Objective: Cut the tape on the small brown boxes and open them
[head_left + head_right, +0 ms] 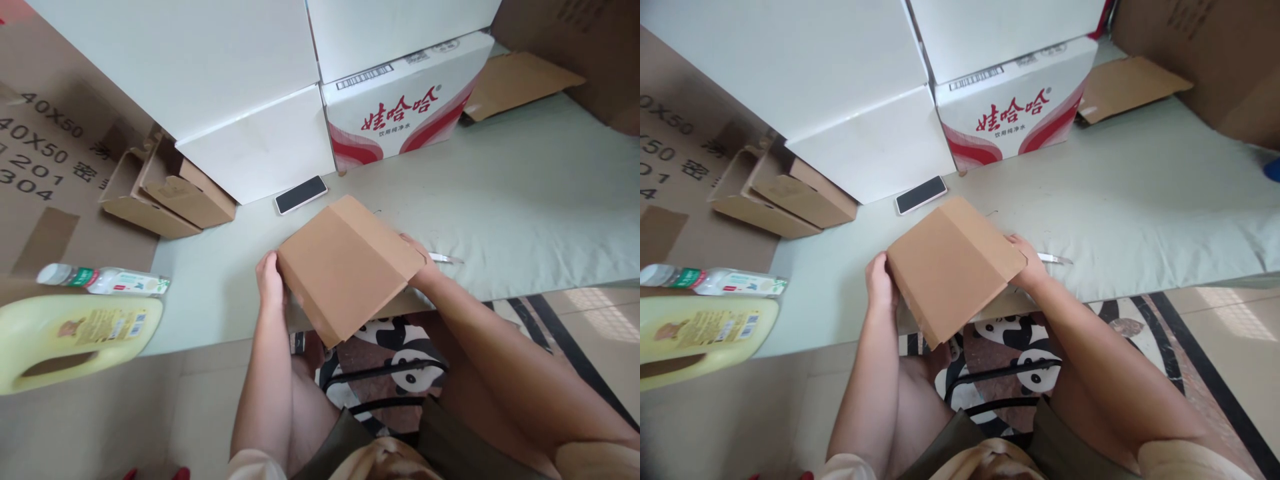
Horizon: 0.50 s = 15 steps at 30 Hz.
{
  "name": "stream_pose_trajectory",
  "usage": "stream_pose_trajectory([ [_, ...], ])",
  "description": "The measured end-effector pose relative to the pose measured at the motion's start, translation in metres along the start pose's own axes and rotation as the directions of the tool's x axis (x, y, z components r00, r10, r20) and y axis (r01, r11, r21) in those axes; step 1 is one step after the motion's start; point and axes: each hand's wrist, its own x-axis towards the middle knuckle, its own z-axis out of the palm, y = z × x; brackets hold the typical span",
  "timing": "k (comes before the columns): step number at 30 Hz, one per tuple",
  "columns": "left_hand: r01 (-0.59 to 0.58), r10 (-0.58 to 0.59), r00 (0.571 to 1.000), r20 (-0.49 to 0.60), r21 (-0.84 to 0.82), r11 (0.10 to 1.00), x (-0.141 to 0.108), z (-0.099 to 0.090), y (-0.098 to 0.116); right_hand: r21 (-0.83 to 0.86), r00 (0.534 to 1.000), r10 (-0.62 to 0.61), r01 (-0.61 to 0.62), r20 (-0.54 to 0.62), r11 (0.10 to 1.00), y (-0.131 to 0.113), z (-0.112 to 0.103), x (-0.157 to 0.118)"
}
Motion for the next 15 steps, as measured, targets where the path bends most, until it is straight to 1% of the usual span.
stream_pose_trajectory([
  [3, 0.008, -0.008, 1.000, 0.001, 0.007, 1.000, 0.001, -0.001, -0.001, 0.005, 1.000, -0.009, 0.008, 0.020, 1.000, 0.001, 0.001, -0.001],
  [8, 0.003, -0.003, 1.000, 0.006, -0.001, 1.000, 0.002, -0.001, -0.004, -0.018, 0.998, 0.054, -0.054, 0.022, 0.998, 0.000, 0.005, -0.002],
  [15, 0.006, -0.006, 1.000, 0.003, -0.001, 1.000, 0.003, -0.002, -0.007, 0.008, 0.991, 0.123, -0.124, 0.057, 0.992, -0.009, -0.005, 0.000],
])
